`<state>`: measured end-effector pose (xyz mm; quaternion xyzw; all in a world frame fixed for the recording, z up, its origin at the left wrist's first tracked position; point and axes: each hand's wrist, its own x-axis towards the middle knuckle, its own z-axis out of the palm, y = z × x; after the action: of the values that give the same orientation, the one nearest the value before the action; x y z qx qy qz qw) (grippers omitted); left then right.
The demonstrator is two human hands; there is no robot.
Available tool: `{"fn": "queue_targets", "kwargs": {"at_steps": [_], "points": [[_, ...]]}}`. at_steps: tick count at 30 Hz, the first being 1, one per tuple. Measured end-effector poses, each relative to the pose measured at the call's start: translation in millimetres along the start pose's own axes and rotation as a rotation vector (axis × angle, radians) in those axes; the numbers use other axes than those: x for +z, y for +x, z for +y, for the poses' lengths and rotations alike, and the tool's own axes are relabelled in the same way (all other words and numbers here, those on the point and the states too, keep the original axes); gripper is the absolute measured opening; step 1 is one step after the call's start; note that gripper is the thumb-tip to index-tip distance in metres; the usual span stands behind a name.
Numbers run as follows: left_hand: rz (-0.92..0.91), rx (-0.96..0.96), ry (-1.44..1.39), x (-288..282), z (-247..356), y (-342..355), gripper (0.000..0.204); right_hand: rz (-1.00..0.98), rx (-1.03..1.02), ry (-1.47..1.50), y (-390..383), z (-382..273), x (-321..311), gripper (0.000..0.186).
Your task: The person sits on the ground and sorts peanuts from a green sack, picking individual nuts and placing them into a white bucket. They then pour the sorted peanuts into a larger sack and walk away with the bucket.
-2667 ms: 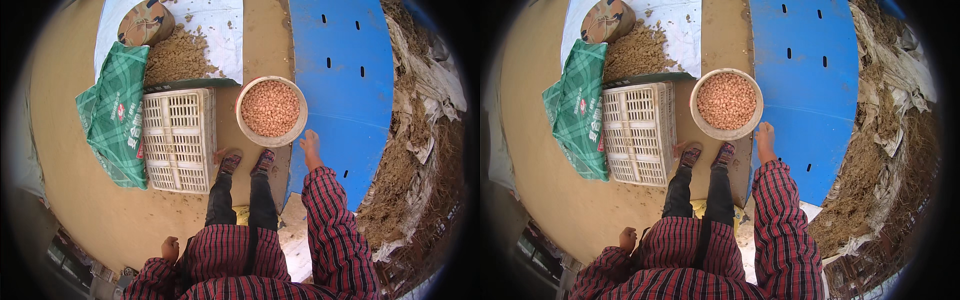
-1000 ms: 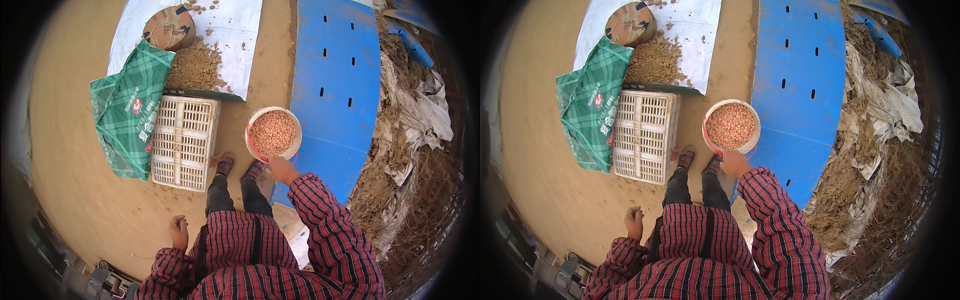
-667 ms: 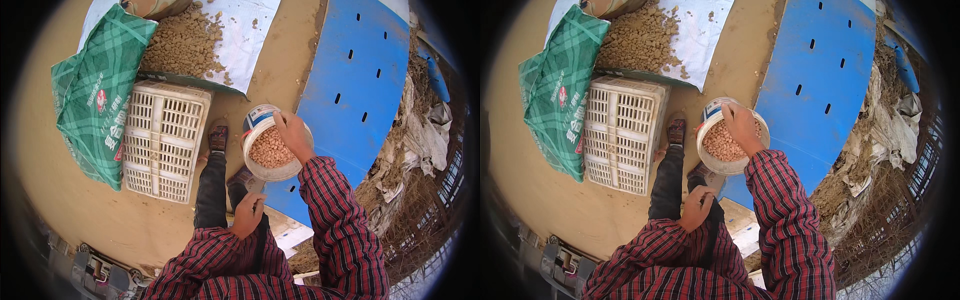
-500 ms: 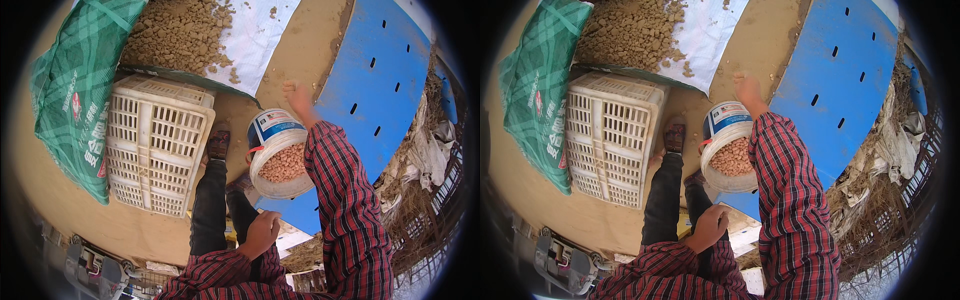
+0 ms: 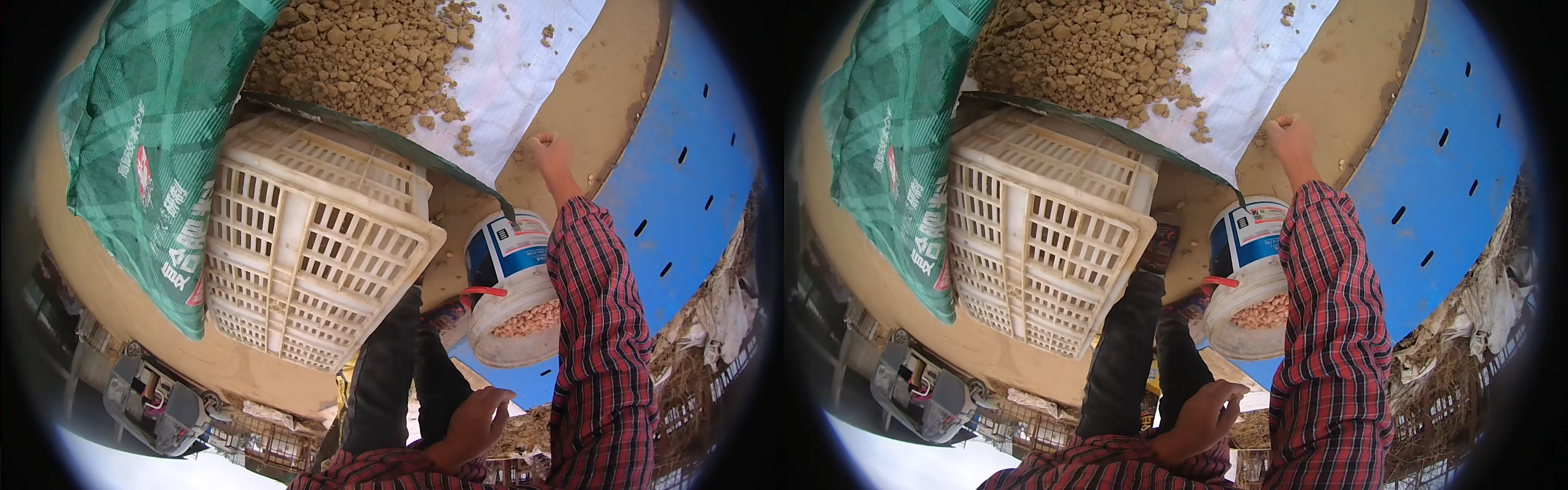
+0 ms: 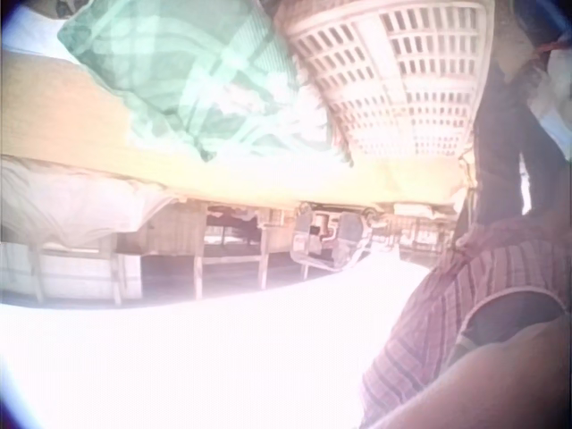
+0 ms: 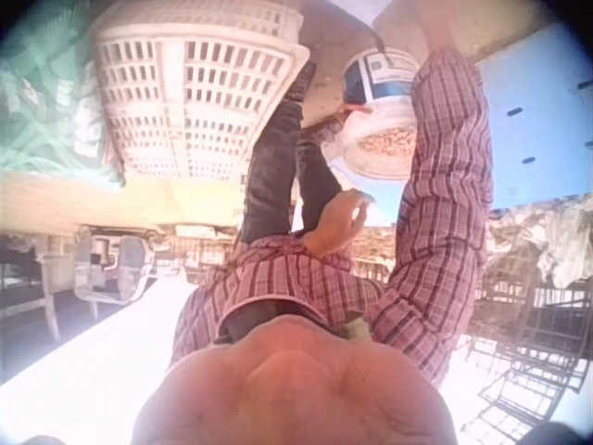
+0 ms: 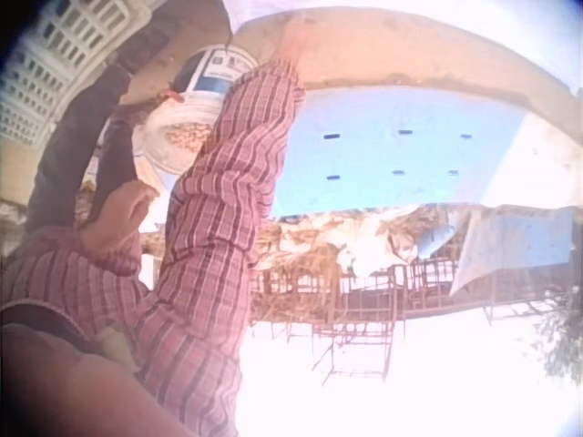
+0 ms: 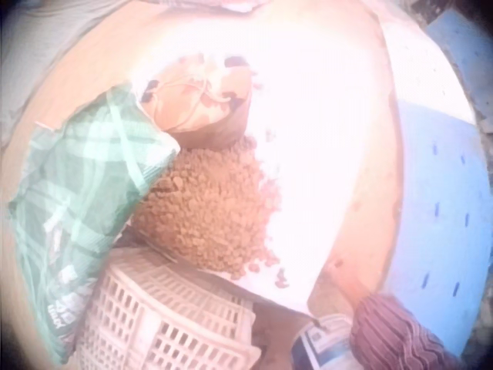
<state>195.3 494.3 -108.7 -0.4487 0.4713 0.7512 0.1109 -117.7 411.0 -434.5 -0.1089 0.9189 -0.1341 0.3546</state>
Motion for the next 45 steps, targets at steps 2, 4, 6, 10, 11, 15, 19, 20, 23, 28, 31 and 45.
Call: {"fn": "queue_targets", "kwargs": {"at_steps": [2,4,6,10,11,15,19,20,23,28,31,45], "points": [[0.012,0.045,0.031,2.4,-3.7,1.7,0.019,-0.094,-0.094,0.321,-39.6,-13.1,-27.0,0.023],[0.027,0.061,0.089,5.6,-10.4,3.7,0.020,-0.104,-0.253,0.565,-102.5,-17.3,-63.2,0.018],[0.077,0.050,0.109,8.9,-20.9,6.5,0.024,-0.088,-0.298,0.593,-183.6,-10.8,-100.4,0.016],[0.262,-0.042,0.071,15.4,-53.5,17.8,0.040,-0.005,-0.250,0.257,-302.7,16.7,-127.3,0.022],[0.322,-0.032,0.065,15.8,-63.3,23.7,0.044,-0.016,-0.258,0.162,-319.5,24.3,-124.8,0.024],[0.457,0.037,0.050,26.2,-93.3,39.7,0.067,-0.150,-0.097,-0.027,-378.1,57.7,-105.6,0.033],[0.318,-0.078,-0.229,23.2,-115.7,48.9,0.071,-0.270,-0.260,0.016,-409.6,74.7,-77.4,0.035],[0.323,-0.063,-0.193,21.5,-120.5,49.6,0.071,-0.266,-0.308,0.031,-413.3,74.3,-73.7,0.036],[0.322,-0.051,-0.104,20.9,-132.2,48.5,0.066,-0.181,-0.336,0.114,-411.4,60.6,-72.9,0.031],[0.317,-0.033,-0.144,38.9,-131.0,37.4,0.061,0.021,-0.398,0.412,-344.0,-1.0,-89.1,0.016],[0.334,-0.073,-0.181,47.9,-115.2,26.9,0.059,-0.022,-0.414,0.401,-259.0,-49.8,-76.8,0.025],[0.266,-0.374,-0.448,28.6,-60.1,22.1,0.064,-0.252,-0.247,-0.242,-41.8,-148.5,98.3,0.034]]}}
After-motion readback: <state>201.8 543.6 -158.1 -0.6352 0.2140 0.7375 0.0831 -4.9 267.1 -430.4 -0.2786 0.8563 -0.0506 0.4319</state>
